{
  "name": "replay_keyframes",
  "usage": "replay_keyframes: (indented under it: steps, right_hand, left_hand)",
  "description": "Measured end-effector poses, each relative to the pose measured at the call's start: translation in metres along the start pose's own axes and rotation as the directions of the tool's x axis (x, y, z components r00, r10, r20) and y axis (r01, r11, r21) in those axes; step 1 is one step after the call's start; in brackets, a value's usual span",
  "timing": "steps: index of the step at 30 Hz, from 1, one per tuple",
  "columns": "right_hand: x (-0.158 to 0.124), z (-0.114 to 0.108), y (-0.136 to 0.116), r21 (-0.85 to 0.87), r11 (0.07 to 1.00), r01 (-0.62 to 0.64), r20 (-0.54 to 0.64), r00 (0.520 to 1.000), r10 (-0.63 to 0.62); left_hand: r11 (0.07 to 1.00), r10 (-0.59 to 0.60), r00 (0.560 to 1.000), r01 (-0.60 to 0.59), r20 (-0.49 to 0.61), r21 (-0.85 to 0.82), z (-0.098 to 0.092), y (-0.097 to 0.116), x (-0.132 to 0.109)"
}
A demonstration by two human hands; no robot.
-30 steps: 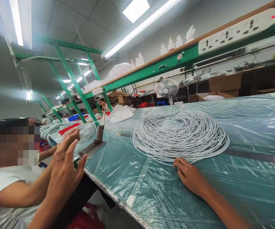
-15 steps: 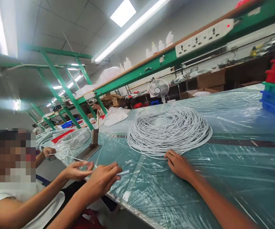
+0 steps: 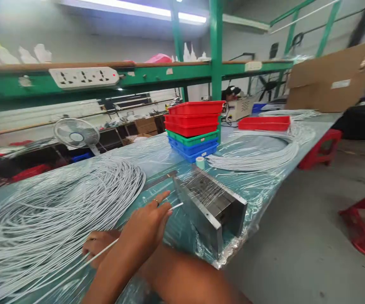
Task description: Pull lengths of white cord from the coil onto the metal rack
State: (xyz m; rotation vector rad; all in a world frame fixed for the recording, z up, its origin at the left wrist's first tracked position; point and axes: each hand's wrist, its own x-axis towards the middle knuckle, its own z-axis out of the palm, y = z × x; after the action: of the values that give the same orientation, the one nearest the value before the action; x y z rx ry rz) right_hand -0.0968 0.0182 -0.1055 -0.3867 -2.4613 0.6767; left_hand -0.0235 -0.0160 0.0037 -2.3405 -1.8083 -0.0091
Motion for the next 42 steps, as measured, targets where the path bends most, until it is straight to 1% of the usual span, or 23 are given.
replay_keyframes:
  steps: [2, 3, 6, 8, 10, 12, 15, 18, 21, 25, 29, 34, 38, 40, 42]
  right_hand:
    - [0.006, 0.009, 0.003, -0.017, 0.998, 0.056, 0.027, 0.998, -0.056]
    - [0.008, 0.013, 0.005, -0.023, 0.997, 0.079, 0.034, 0.996, -0.078]
    - [0.012, 0.021, 0.011, -0.062, 0.992, 0.111, 0.034, 0.993, -0.109]
    - [0.014, 0.024, 0.014, -0.098, 0.987, 0.131, 0.059, 0.99, -0.125]
    - [0.016, 0.025, 0.017, -0.111, 0.983, 0.146, 0.092, 0.986, -0.136]
    - [0.016, 0.024, 0.017, -0.109, 0.981, 0.159, 0.108, 0.983, -0.147]
    - [0.015, 0.022, 0.017, -0.112, 0.977, 0.181, 0.103, 0.98, -0.17]
    - [0.013, 0.022, 0.017, -0.093, 0.977, 0.19, 0.089, 0.979, -0.182]
    - [0.013, 0.024, 0.019, -0.061, 0.979, 0.193, 0.072, 0.979, -0.188]
    - [0.013, 0.026, 0.021, -0.084, 0.976, 0.202, 0.051, 0.979, -0.199]
    - [0.013, 0.022, 0.019, -0.061, 0.976, 0.207, 0.079, 0.976, -0.202]
    - [0.01, 0.018, 0.017, -0.073, 0.973, 0.217, 0.047, 0.976, -0.214]
    - [0.011, 0.019, 0.016, -0.069, 0.975, 0.211, 0.059, 0.977, -0.207]
    - [0.012, 0.02, 0.017, -0.074, 0.975, 0.208, 0.069, 0.977, -0.204]
    - [0.013, 0.02, 0.018, -0.085, 0.973, 0.215, 0.067, 0.976, -0.21]
  left_hand:
    - [1.0, 0.015, 0.997, -0.013, 0.078, -0.026, -0.001, 0.007, 0.015]
    - [0.999, 0.013, 0.996, -0.01, 0.085, -0.032, -0.001, 0.009, 0.019]
    - [0.998, -0.004, 0.997, 0.009, 0.073, -0.063, 0.003, 0.013, 0.024]
    - [0.993, -0.018, 0.997, 0.026, 0.072, -0.118, 0.006, 0.015, 0.025]
    - [0.981, -0.035, 0.997, 0.048, 0.074, -0.187, 0.008, 0.017, 0.024]
    - [0.966, -0.044, 0.998, 0.056, 0.054, -0.252, 0.009, 0.019, 0.023]
    - [0.939, -0.037, 0.999, 0.038, 0.01, -0.341, 0.01, 0.022, 0.022]
    - [0.919, -0.042, 0.999, 0.031, -0.021, -0.392, 0.009, 0.024, 0.02]
    - [0.912, -0.059, 0.997, 0.035, -0.046, -0.409, 0.007, 0.025, 0.019]
    - [0.915, -0.056, 0.998, 0.038, -0.033, -0.401, 0.004, 0.026, 0.02]
    - [0.937, -0.069, 0.997, 0.06, -0.015, -0.345, 0.003, 0.027, 0.021]
    - [0.947, -0.084, 0.996, 0.072, -0.026, -0.312, 0.002, 0.029, 0.02]
    - [0.945, -0.092, 0.996, 0.082, -0.017, -0.315, 0.004, 0.03, 0.02]
    - [0.941, -0.09, 0.996, 0.075, -0.03, -0.331, 0.007, 0.03, 0.021]
    - [0.937, -0.095, 0.993, 0.065, -0.07, -0.342, 0.01, 0.033, 0.022]
